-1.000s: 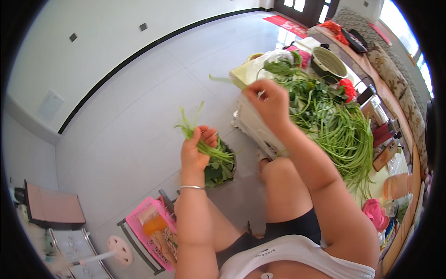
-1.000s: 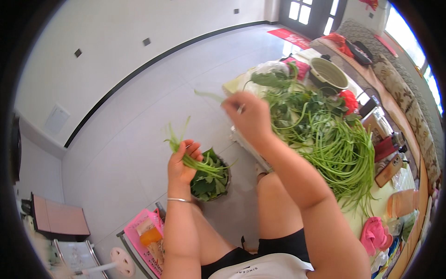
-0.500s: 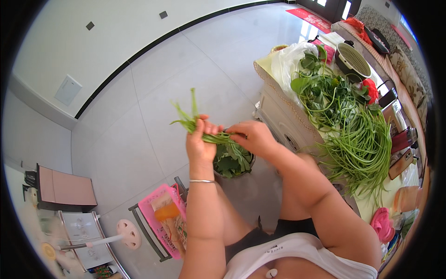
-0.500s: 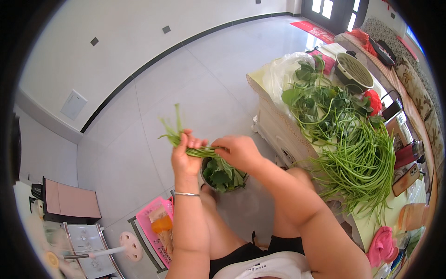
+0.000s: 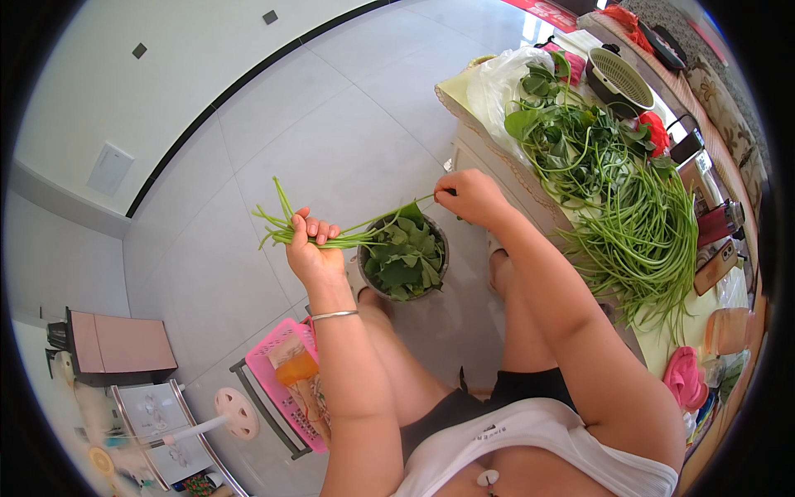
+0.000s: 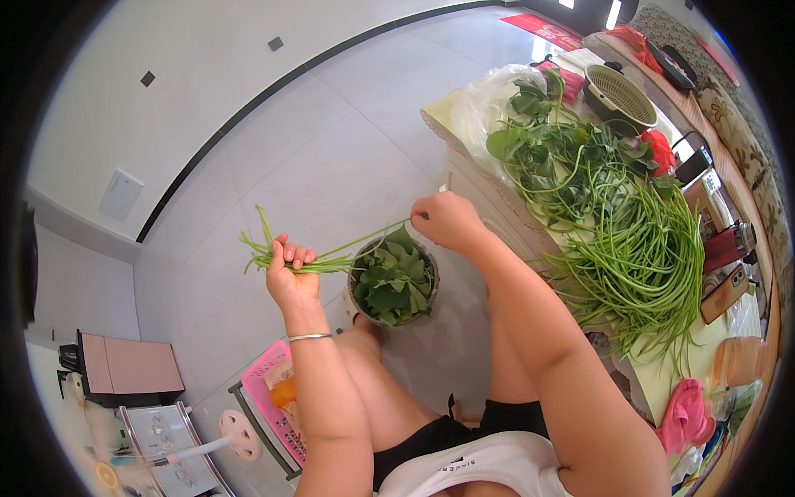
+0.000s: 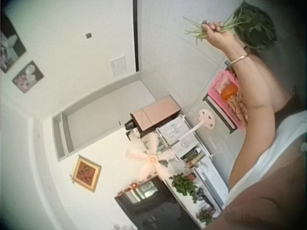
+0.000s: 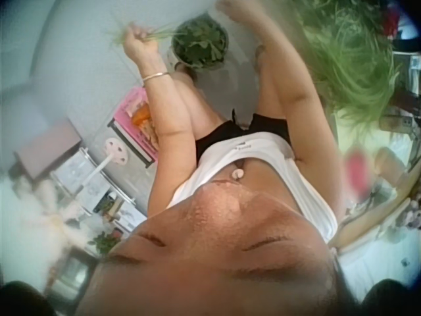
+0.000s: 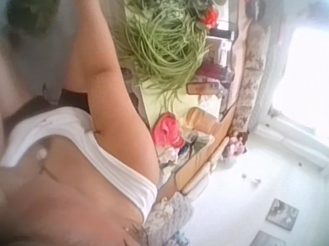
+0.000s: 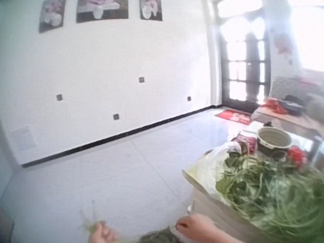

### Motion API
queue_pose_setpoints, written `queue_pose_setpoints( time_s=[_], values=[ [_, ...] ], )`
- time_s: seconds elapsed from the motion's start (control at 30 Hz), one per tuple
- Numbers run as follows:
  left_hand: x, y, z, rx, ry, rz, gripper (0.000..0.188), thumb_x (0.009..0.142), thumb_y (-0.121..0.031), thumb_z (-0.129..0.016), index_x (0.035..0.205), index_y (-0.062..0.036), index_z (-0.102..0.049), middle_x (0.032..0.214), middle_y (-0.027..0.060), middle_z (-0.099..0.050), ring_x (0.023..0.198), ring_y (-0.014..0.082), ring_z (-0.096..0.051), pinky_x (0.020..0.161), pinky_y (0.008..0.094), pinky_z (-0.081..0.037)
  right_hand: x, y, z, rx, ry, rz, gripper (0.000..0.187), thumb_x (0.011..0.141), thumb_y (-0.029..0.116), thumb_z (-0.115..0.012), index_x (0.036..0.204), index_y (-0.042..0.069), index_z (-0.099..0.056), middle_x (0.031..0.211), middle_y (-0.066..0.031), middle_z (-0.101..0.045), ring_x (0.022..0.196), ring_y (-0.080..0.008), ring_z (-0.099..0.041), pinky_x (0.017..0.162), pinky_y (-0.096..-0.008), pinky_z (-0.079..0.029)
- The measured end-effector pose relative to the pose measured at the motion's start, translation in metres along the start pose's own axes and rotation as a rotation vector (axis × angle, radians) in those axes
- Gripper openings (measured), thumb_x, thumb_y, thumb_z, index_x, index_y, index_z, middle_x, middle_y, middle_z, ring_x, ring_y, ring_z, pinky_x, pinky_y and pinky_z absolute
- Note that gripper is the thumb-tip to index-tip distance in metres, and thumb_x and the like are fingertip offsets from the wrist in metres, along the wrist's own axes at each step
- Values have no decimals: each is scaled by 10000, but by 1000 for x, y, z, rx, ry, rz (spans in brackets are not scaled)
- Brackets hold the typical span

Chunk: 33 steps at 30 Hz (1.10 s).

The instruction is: The person picks leaves from stems by hand and sorts long green beans on a low coffee table.

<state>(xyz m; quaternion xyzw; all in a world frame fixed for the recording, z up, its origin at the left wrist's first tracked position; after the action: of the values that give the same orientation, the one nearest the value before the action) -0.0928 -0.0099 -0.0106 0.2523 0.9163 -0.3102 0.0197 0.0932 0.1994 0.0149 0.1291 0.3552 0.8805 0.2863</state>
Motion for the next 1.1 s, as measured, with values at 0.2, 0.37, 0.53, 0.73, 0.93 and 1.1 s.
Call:
queue_pose_setpoints(
  time_s=[0.2, 0.37, 0.53, 0.73, 0.93, 1.1],
  values=[
    [-19, -2, -26, 175, 116, -167, 188, 940, -207, -532, 917, -21, -525, 622, -19, -355, 509, 89, -284, 510, 274, -279, 9, -33, -18, 413, -352, -312, 188, 757, 180, -557, 774, 38, -679, 598, -89, -599, 564, -195, -560, 553, -334, -439],
    [-26, -40, -20, 497, 33, -554, 219, 928, -224, -561, 916, -8, -524, 610, -20, -355, 503, 75, -291, 472, 253, -253, 27, -97, -26, 831, -527, -488, 166, 790, 144, -587, 803, 8, -681, 629, -6, -586, 527, -127, -479, 497, -285, -388],
    [-18, -21, -22, 310, 15, -354, 227, 923, -217, -573, 880, -1, -520, 578, -31, -337, 488, 67, -285, 450, 235, -247, 28, -87, -97, 680, 152, -450, 411, 830, 254, -644, 1146, -4, -596, 1004, -134, -651, 841, -211, -629, 654, -337, -540],
    [-16, -5, -25, 320, 41, -269, 188, 934, -200, -542, 909, -14, -529, 603, -24, -380, 484, 64, -302, 458, 233, -259, 14, -12, -57, 63, -54, -13, 482, 814, 303, -661, 1179, 2, -571, 992, -173, -659, 856, -274, -645, 762, -339, -513],
    [-16, 9, -34, 323, 63, -206, 170, 941, -195, -532, 898, -32, -519, 610, -24, -377, 493, 73, -318, 468, 236, -276, 18, -7, 84, 201, -137, -201, 259, 821, 294, -602, 877, 54, -683, 854, -160, -673, 779, -287, -648, 684, -385, -508],
    [-14, 9, -32, 302, 58, -188, 182, 931, -210, -548, 905, -32, -519, 615, -23, -381, 495, 76, -319, 473, 242, -279, -14, -68, 202, -854, -181, -513, 352, 830, 400, -578, 867, 68, -690, 900, -112, -682, 838, -287, -660, 695, -393, -520]
  ],
)
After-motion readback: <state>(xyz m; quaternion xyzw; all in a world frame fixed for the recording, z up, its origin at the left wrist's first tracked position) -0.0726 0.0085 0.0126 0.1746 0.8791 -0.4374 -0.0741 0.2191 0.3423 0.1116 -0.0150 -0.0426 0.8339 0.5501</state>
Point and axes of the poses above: each hand's wrist, its own x-axis towards the middle knuckle, its own z-axis out of the back of the hand, y = z × x, the point moved 6 cm from there along x, towards the middle knuckle
